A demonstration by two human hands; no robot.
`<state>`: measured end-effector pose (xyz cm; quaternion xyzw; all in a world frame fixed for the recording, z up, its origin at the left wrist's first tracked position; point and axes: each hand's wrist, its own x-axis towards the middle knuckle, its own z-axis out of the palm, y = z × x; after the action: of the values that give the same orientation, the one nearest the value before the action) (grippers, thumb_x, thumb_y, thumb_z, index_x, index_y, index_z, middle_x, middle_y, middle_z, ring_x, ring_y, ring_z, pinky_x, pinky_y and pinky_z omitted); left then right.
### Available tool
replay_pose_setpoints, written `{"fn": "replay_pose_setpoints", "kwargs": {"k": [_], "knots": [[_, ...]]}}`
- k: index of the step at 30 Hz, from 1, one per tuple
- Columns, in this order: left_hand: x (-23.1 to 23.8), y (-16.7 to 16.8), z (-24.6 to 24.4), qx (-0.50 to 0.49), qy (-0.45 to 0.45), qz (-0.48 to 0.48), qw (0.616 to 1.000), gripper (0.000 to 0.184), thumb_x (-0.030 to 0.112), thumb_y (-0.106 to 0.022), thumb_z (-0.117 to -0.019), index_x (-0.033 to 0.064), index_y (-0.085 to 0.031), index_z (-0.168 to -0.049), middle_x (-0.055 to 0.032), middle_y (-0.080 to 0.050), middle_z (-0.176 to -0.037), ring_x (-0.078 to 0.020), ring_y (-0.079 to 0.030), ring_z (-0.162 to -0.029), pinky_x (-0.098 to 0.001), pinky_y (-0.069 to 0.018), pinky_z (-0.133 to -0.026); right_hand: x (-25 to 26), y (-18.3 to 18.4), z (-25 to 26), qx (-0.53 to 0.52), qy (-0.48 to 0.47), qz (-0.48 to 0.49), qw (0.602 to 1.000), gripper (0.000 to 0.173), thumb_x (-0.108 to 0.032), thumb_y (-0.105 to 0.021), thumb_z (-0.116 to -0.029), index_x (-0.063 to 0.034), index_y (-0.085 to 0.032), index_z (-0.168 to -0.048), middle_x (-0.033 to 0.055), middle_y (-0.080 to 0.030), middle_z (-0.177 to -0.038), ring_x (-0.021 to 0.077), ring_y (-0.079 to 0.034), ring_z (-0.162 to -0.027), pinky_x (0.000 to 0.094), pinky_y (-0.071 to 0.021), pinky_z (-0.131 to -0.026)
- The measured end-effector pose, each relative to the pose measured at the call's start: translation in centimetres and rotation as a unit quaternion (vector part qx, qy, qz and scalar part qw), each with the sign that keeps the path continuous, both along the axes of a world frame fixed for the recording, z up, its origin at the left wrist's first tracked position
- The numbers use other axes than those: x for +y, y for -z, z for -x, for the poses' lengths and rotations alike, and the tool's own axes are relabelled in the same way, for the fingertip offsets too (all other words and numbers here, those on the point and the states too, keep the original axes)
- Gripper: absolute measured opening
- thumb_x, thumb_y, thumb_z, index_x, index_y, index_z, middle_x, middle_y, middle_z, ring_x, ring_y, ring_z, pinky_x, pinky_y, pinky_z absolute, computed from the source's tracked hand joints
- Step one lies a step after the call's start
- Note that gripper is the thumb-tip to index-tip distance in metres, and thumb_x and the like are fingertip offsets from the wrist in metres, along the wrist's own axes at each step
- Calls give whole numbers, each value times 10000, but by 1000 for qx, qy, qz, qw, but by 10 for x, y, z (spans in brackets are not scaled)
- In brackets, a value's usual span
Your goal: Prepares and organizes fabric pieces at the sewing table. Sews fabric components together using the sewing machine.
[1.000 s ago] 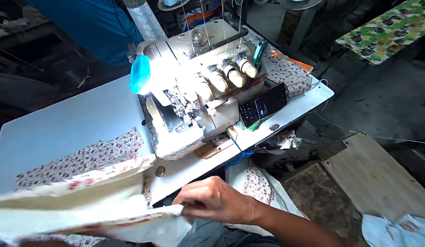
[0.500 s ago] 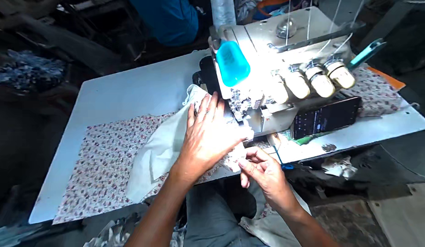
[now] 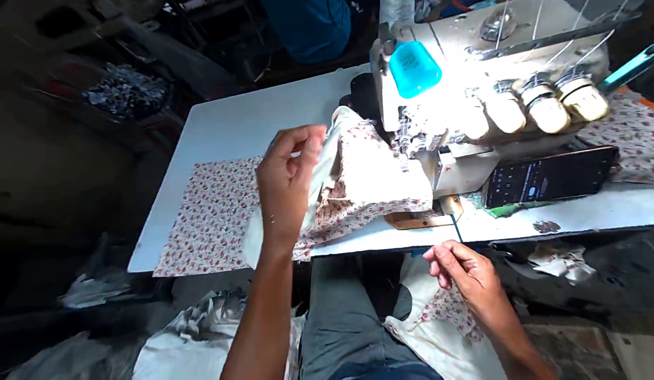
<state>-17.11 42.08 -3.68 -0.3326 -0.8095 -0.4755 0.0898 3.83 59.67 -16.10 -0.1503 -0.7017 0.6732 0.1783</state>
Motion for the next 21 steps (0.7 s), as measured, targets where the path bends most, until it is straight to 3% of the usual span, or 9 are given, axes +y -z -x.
{"fn": "replay_pose_setpoints", "kwargs": {"k": [2, 4, 7, 9, 13, 15, 18, 20, 21], "knots": [[-25, 6, -2, 36, -12, 35, 999, 223, 151, -542, -1062, 28, -647, -1216, -65, -672, -1143, -58, -657, -965, -224, -545, -837, -1, 4, -7, -4, -12, -1, 1000, 260, -172, -490, -1060, -65, -709, -970, -92, -648, -713, -29, -563, -567, 115, -483, -531], [-39, 16, 0, 69, -2, 85, 994, 183, 113, -596, -1030, 29, -686, -1165, -90, -689, -1142, -104, -673, -953, -266, -553, -831, -5, 4, -9, 0, -27, 1, 1000, 253, -176, -498, -1060, -71, -710, -968, -90, -654, -727, -27, -575, -580, 115, -493, -543], [-41, 31, 7, 72, 2, 157, 985, 206, 108, -651, -993, 50, -703, -1184, -124, -688, -1150, -198, -676, -946, -360, -552, -780, -16, -1, -5, 6, -50, 7, 999, 241, -176, -516, -1056, -68, -710, -963, -81, -660, -746, -27, -580, -595, 122, -497, -554], [-36, 39, 12, 62, 1, 193, 979, 268, 179, -708, -966, 66, -713, -1209, -142, -669, -1163, -265, -656, -949, -432, -529, -747, -23, -5, -2, 14, -67, -12, 998, 249, -196, -521, -1058, -73, -712, -958, -79, -667, -762, -35, -584, -607, 115, -496, -564], [-39, 36, 20, 27, 10, 175, 984, 170, 171, -692, -977, 16, -716, -1044, -154, -683, -1163, -283, -666, -975, -473, -536, -810, -31, -10, -4, 28, -98, -37, 994, 271, -234, -531, -1059, -77, -725, -954, -64, -677, -784, -28, -600, -640, 118, -510, -591], [-46, 19, 22, -38, 8, 130, 991, 209, 174, -627, -1021, -11, -676, -1104, -128, -686, -1113, -182, -676, -959, -375, -567, -858, -32, -9, -8, 38, -108, -33, 993, 277, -241, -532, -1060, -77, -725, -948, -55, -682, -795, -22, -611, -650, 121, -521, -599], [-52, -18, 9, -128, 0, 38, 991, 110, 203, -560, -1057, 109, -615, -1069, 55, -618, -879, 19, -598, -704, -167, -536, -659, -32, -16, -8, 63, -126, -10, 990, 256, -234, -554, -1057, -68, -733, -981, -28, -695, -846, 9, -646, -684, 153, -562, -628], [-46, -42, -7, -167, 32, -20, 985, 103, 214, -529, -1069, 195, -611, -1009, 122, -635, -803, 44, -609, -609, -132, -546, -556, -35, -27, -1, 103, -133, 16, 986, 209, -214, -624, -1022, -41, -725, -1080, 15, -717, -980, 55, -694, -804, 202, -607, -714], [-40, -52, -17, -176, 62, -40, 982, 118, 220, -527, -1071, 205, -618, -999, 122, -651, -783, 30, -623, -578, -140, -559, -525, -36, -33, 4, 133, -139, 27, 981, 286, -233, -674, -993, -10, -702, -1169, 53, -719, -1097, 93, -712, -920, 243, -620, -804]]}}
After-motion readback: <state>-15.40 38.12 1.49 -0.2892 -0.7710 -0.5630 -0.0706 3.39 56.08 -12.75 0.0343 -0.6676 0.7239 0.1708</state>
